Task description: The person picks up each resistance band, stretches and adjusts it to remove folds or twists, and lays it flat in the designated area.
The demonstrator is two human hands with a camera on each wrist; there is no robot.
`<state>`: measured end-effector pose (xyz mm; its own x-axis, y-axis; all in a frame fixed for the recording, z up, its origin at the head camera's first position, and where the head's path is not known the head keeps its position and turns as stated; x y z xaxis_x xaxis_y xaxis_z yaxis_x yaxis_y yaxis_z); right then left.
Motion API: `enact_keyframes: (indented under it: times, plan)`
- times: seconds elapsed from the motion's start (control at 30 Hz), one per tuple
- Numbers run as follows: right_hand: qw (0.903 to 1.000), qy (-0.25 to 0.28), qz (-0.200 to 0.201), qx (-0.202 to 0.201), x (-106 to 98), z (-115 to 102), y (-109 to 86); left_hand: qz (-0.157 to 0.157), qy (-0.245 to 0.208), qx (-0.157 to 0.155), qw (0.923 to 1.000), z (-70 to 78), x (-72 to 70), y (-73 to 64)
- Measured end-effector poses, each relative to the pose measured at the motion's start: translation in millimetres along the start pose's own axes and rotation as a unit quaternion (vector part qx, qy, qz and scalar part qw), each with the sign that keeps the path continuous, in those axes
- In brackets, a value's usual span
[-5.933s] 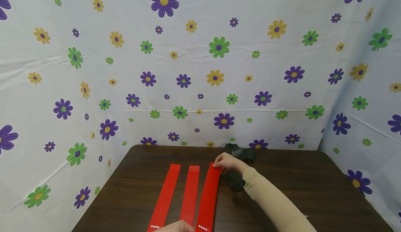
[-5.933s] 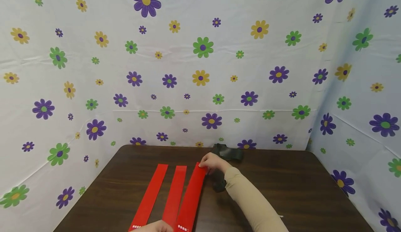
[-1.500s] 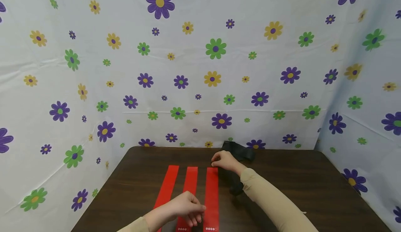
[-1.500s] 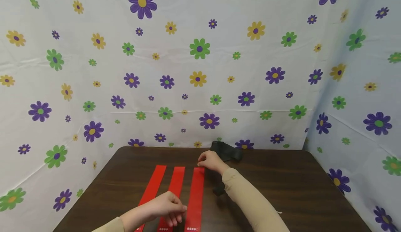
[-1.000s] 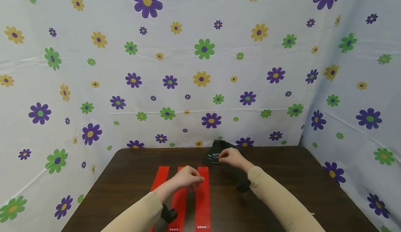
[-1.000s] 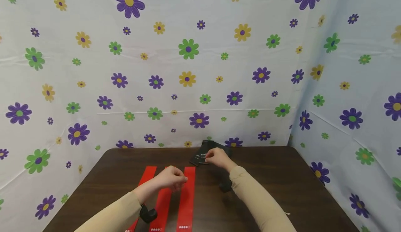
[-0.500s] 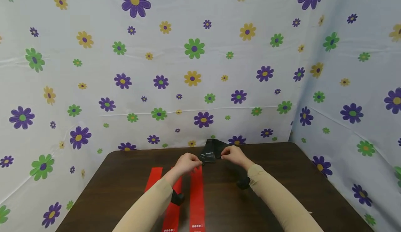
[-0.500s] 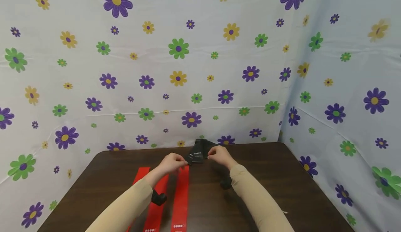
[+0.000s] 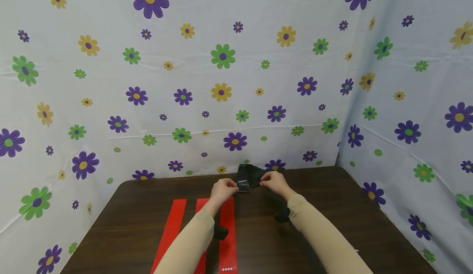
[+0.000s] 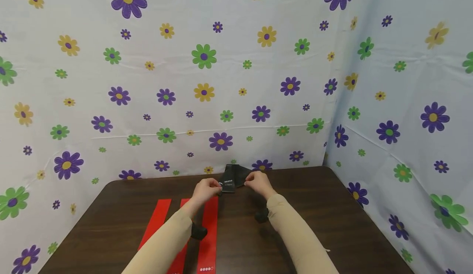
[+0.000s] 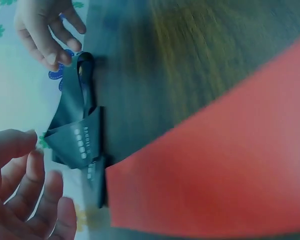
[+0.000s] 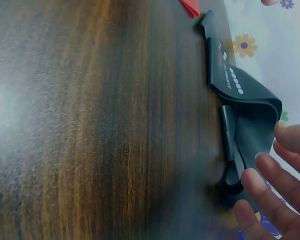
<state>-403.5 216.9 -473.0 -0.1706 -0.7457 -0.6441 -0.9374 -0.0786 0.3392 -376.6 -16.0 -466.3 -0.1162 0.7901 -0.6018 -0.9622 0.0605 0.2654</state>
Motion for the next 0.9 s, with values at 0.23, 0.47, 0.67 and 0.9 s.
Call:
enact_keyframes:
  times: [0.23,0.47,0.67,0.9]
  plan:
    - [0.995,0.001,0.03,0.095,7,13,4.4,0.015,-0.014,-0.045,0.9988,-7.3,17.0,-2.0]
    - [0.9863,0.057,0.033,0.151,19,13,5.4,0.027,-0.045,-0.101,0.9936,-7.8,26.4,1.0]
    - [0.9812,0.091,0.006,0.17,42,8,8.4,0.025,-0.082,-0.143,0.986,-19.4,30.1,1.9]
    - [0.9816,0.085,-0.004,0.171,60,3,12.0,0.017,-0.136,-0.166,0.9766,-23.8,29.7,2.7]
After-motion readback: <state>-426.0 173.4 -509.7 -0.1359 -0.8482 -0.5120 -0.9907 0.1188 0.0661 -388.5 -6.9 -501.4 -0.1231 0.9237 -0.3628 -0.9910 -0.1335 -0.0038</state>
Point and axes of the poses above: each hand's wrist, its own y-axis towards the middle knuckle, its own x-axis out of the palm, z = x × y, the point moved 3 cm from there along y, towards the middle knuckle, and after that the axes turned 9 degrees about z, right-handed, at the moved point
